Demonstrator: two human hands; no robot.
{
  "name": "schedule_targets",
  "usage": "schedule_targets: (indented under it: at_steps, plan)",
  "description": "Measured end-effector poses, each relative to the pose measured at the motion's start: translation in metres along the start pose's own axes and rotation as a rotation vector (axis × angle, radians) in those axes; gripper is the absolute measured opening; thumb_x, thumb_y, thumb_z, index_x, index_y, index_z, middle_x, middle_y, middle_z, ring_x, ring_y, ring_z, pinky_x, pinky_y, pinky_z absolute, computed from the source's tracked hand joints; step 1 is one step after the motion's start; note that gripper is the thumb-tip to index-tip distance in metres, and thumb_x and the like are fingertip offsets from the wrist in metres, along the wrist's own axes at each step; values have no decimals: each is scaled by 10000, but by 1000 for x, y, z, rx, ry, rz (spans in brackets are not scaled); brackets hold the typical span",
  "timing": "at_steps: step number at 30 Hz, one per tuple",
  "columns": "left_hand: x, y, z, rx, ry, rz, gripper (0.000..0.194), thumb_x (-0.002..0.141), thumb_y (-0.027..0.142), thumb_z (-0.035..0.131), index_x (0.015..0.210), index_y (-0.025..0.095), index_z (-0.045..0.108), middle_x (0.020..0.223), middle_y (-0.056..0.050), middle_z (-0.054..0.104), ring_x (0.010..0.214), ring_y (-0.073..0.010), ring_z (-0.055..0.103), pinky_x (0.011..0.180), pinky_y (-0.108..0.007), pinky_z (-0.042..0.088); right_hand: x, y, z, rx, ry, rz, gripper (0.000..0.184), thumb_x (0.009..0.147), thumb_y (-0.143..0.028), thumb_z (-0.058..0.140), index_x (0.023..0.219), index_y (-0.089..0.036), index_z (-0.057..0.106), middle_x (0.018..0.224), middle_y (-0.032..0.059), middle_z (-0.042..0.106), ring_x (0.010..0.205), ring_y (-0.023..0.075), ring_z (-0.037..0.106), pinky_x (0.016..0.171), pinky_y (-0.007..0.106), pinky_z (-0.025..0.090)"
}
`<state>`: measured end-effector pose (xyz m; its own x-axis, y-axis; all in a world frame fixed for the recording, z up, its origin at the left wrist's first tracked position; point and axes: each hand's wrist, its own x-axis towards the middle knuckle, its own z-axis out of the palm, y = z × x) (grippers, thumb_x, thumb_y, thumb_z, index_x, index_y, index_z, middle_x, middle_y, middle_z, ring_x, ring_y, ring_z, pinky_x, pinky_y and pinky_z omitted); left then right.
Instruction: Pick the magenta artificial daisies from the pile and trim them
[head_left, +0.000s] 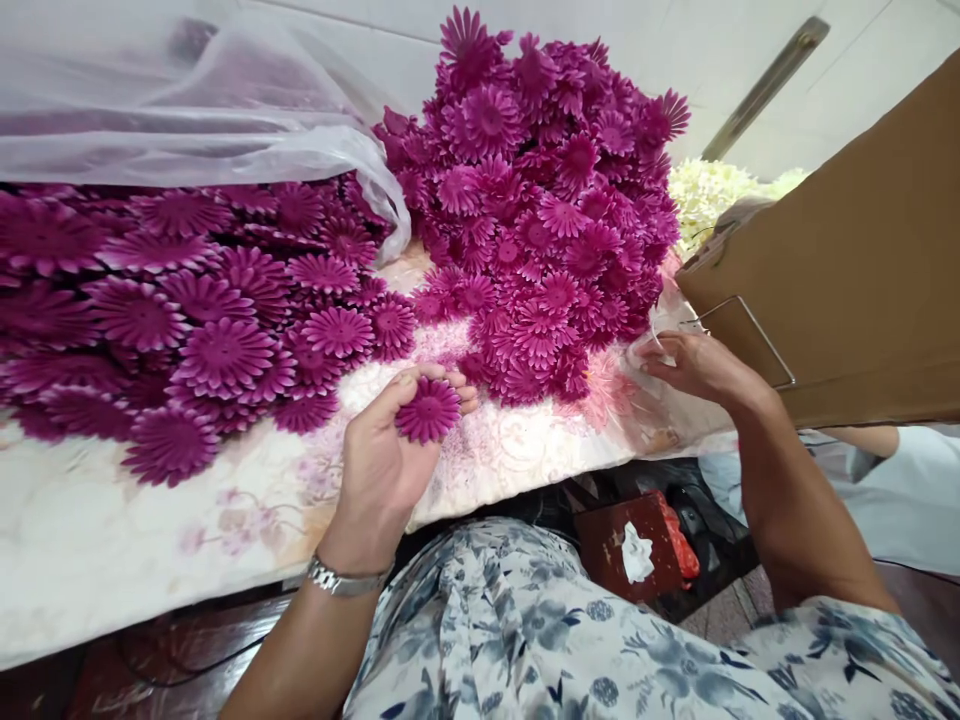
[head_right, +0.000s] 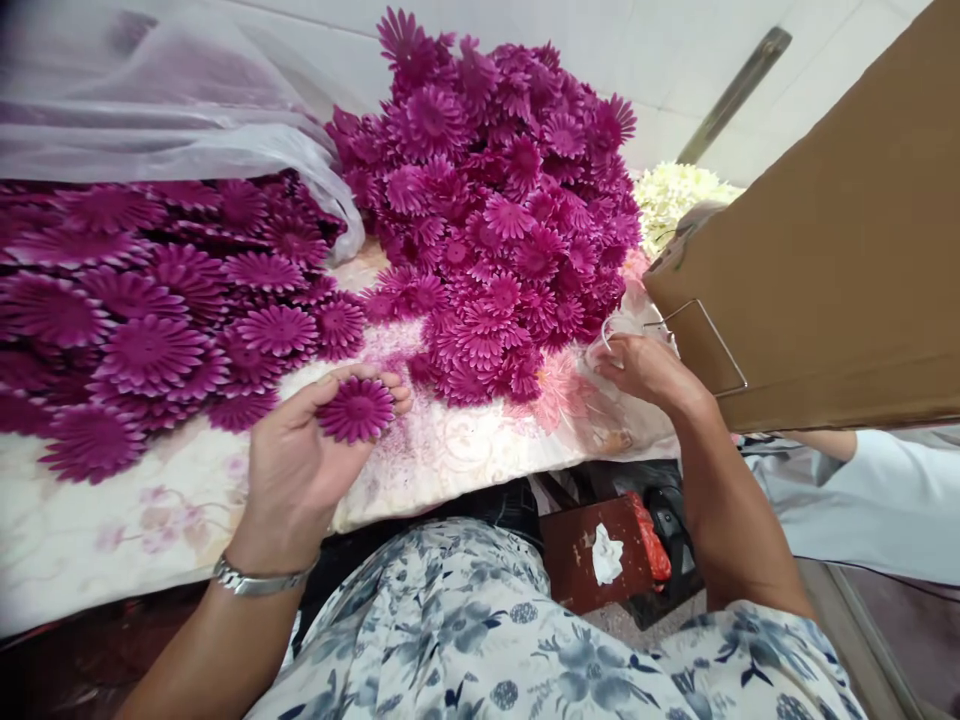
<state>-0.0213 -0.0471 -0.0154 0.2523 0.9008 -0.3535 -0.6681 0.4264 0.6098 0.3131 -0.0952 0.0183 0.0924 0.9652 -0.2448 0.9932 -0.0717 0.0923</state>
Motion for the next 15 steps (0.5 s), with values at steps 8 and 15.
schedule_targets:
  at_steps: [8,15]
  plan:
    - [-9,-12,-2,-88,-35,-88,248,722,69,456,847,100,668,839,-115,712,861,-225,687,881,-430,526,-4,13,9,-50,66,31,290,818,-417,515,871,-169,655,882,90,675,722,177,577,664,283,378]
    - [-11,-15,-7,-154,-48,-180,254,863,199,408,930,116,639,867,-107,703,832,-238,694,861,-488,515,-10,21,12,-20,230,38,553,806,-690,326,865,-245,648,782,65,669,557,183,561,575,330,408]
